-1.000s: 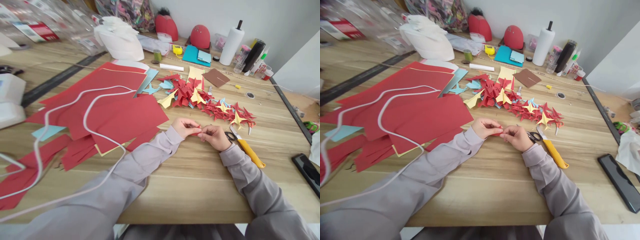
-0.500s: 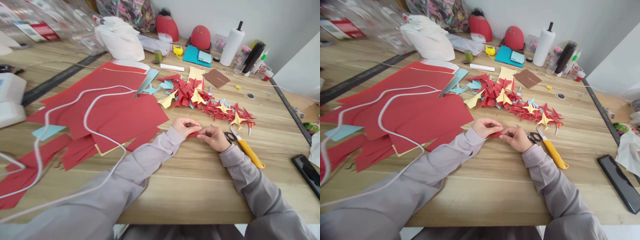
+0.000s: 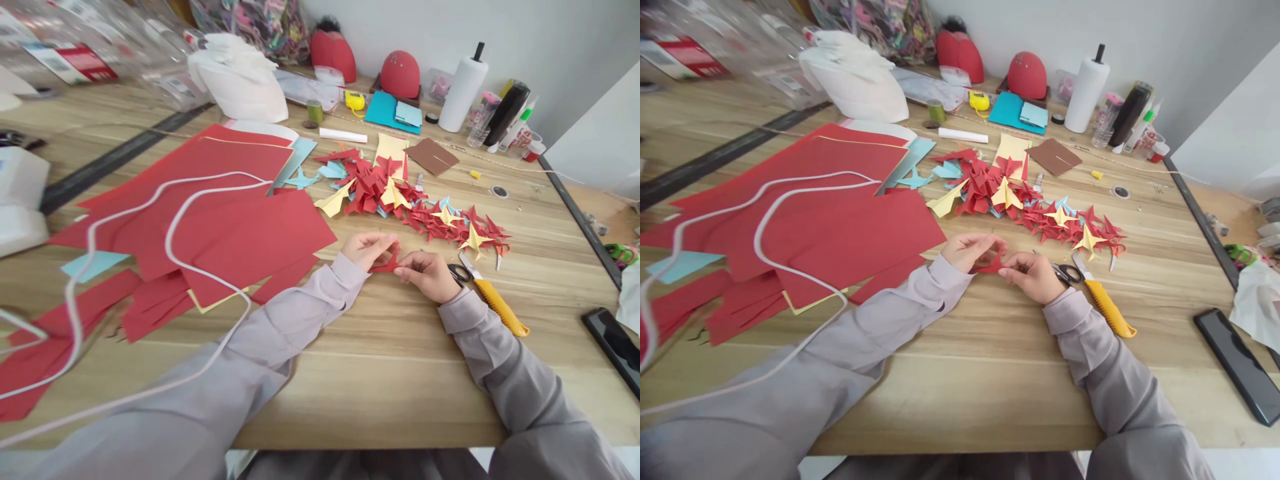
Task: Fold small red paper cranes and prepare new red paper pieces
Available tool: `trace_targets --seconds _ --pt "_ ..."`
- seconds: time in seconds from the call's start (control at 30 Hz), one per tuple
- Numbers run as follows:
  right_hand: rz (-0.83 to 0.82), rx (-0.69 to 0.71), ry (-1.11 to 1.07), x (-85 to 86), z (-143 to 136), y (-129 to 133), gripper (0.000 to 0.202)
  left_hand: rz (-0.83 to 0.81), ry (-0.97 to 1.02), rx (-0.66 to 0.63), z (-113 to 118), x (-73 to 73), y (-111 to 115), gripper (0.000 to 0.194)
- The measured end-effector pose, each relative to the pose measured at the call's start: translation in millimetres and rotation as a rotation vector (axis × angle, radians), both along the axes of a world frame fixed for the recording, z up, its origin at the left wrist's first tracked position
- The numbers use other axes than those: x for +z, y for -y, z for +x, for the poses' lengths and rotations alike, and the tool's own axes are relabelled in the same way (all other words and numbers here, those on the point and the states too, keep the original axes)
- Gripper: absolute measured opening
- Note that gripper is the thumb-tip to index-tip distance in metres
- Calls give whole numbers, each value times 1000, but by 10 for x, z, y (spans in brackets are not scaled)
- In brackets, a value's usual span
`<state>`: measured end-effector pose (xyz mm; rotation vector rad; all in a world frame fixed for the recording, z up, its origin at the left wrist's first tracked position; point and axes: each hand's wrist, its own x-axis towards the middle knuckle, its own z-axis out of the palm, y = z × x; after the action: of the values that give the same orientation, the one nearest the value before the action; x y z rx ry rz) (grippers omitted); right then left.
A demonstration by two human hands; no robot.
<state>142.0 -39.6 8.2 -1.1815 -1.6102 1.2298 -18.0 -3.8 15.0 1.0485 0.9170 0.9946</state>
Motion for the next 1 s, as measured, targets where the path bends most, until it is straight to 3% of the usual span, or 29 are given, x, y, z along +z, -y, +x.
trace_targets --seconds 0.23,0.43,0.67,1.0 --pt "-36 -98 -118 -11 3 -21 28 106 -44 -125 -6 -76 -67 38" --pt "-89 -110 -214 -12 -5 -20 33 109 -4 -51 -16 -87 -67 35" --pt "-78 -86 -153 57 -2 1 33 117 -40 -61 -48 -82 -89 36" --pt "14 -71 -45 -4 11 -13 35 135 -65 -98 -8 -96 -32 37"
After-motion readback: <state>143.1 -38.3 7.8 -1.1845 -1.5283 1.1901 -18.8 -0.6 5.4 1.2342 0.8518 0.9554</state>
